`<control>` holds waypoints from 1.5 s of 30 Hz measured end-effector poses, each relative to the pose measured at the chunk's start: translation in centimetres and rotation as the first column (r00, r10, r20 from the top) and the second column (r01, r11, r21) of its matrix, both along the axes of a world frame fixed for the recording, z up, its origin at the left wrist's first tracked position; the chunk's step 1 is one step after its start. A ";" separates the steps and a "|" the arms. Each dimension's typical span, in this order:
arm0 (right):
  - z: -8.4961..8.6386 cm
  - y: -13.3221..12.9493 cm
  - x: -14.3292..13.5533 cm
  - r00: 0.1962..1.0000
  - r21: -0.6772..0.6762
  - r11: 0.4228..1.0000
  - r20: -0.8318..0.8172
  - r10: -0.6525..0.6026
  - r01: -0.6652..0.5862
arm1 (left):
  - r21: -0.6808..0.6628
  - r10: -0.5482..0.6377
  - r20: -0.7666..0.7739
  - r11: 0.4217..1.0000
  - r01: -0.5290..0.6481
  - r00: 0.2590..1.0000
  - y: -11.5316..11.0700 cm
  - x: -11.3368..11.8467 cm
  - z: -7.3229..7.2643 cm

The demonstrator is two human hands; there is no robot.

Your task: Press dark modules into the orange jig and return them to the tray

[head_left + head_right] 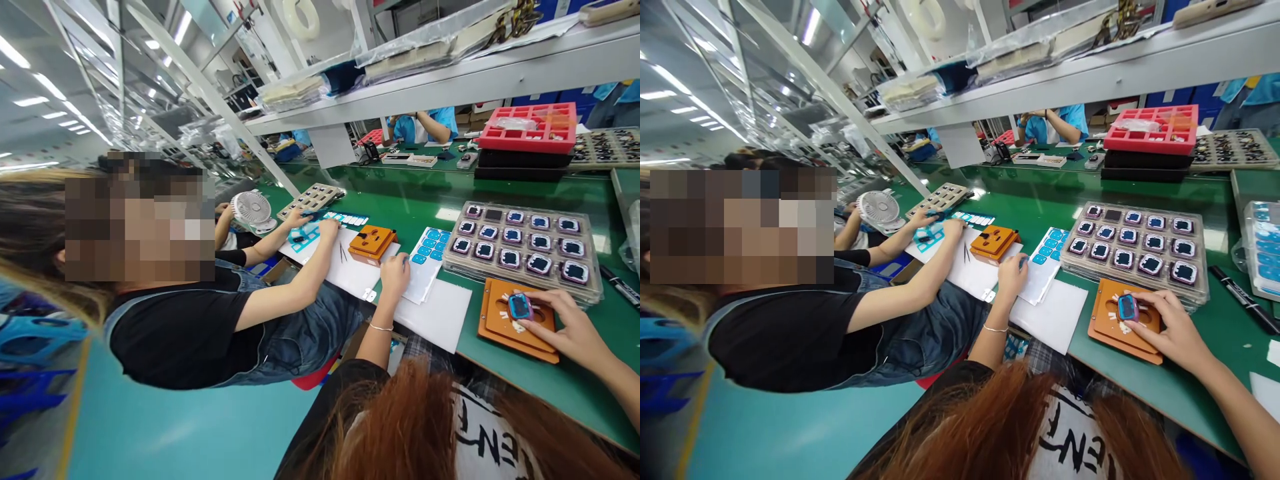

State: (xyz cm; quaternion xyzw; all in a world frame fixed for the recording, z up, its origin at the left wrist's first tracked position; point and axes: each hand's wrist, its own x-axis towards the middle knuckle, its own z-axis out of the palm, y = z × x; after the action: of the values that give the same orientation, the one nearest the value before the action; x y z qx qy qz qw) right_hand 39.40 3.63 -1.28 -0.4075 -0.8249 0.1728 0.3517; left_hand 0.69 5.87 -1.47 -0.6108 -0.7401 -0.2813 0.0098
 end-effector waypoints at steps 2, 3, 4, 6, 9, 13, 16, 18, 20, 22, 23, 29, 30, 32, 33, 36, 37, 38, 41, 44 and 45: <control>0.0 -0.2 -0.2 0.999 -0.021 0.999 -0.033 -0.027 0.026 | 0.094 -0.067 0.049 0.994 0.062 0.997 0.8 0.3 1.1; 0.0 -0.3 -0.3 0.998 -0.022 0.999 -0.044 -0.049 0.048 | 0.144 -0.125 0.078 0.983 0.112 0.989 1.4 0.9 1.6; 0.2 -0.4 -0.4 0.996 -0.014 0.997 -0.052 -0.073 0.072 | 0.194 -0.193 0.109 0.966 0.169 0.975 2.3 1.8 2.2; 0.7 -0.5 -0.5 0.993 0.007 0.995 -0.067 -0.101 0.102 | 0.296 -0.336 0.166 0.914 0.278 0.927 4.1 4.4 3.0; 2.2 0.2 -0.4 0.990 0.059 0.994 -0.115 -0.084 0.091 | 0.449 -0.496 0.220 0.816 0.364 0.840 6.2 9.2 3.4; 5.4 3.1 -0.7 0.991 0.129 0.982 -0.038 -0.131 0.135 | 0.600 -0.589 0.206 0.707 0.375 0.781 5.5 13.3 2.4; 7.7 7.5 -2.2 0.978 0.116 0.981 0.119 -0.172 0.158 | 0.629 -0.642 0.133 0.644 0.437 0.755 4.0 13.4 1.5; 8.6 11.3 -3.7 0.959 0.087 0.981 0.213 -0.187 0.172 | 0.624 -0.650 0.108 0.633 0.458 0.752 3.6 13.0 1.2; 8.9 15.2 -5.3 0.948 0.073 0.978 0.243 -0.207 0.194 | 0.616 -0.648 0.103 0.637 0.463 0.755 3.5 12.7 1.2; 8.8 18.4 -6.6 0.939 0.052 0.975 0.266 -0.220 0.214 | 0.608 -0.651 0.104 0.640 0.470 0.752 3.6 12.7 1.3; 8.8 19.5 -7.0 0.936 0.040 0.975 0.272 -0.222 0.219 | 0.604 -0.655 0.106 0.640 0.475 0.748 3.7 12.8 1.3; 9.1 17.0 -6.6 0.970 0.022 0.989 0.191 -0.147 0.146 | 0.599 -0.682 0.147 0.637 0.485 0.716 3.4 13.5 1.0; 9.2 15.3 -6.2 0.980 0.010 0.994 0.169 -0.109 0.109 | 0.600 -0.688 0.153 0.635 0.486 0.710 3.3 13.5 1.1; 9.1 11.6 -5.6 0.993 -0.057 0.998 0.119 -0.010 0.017 | 0.593 -0.707 0.160 0.627 0.505 0.689 3.2 13.6 1.2; 8.9 9.9 -5.3 0.996 -0.103 0.994 0.078 0.042 -0.033 | 0.585 -0.720 0.159 0.620 0.523 0.676 3.1 13.6 1.2; 8.2 5.8 -4.9 0.994 -0.199 0.974 -0.060 0.097 -0.107 | 0.551 -0.753 0.144 0.600 0.580 0.642 3.0 13.7 1.4; 8.0 5.0 -4.7 0.993 -0.201 0.975 -0.091 0.080 -0.097 | 0.543 -0.763 0.141 0.593 0.595 0.631 2.9 13.8 1.3; 7.7 4.4 -4.5 0.992 -0.190 0.979 -0.111 0.054 -0.075 | 0.536 -0.774 0.142 0.584 0.610 0.617 3.0 13.8 1.3; 6.8 3.8 -3.3 0.985 -0.146 0.989 -0.174 -0.007 -0.019 | 0.521 -0.806 0.159 0.559 0.646 0.569 3.1 13.8 1.0; 6.0 3.5 -2.3 0.975 -0.102 0.995 -0.222 -0.028 0.005 | 0.503 -0.813 0.159 0.555 0.663 0.560 3.2 13.9 0.6; 5.7 3.4 -2.2 0.973 -0.090 0.996 -0.232 -0.023 0.002 | 0.494 -0.812 0.154 0.556 0.668 0.563 3.3 13.9 0.4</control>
State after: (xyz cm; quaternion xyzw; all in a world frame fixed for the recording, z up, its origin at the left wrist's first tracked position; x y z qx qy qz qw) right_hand 37.23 7.02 4.43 -0.4049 -0.7670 0.2538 0.4283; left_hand 14.63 9.14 -1.03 -0.7902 -0.3234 -0.5038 -0.1314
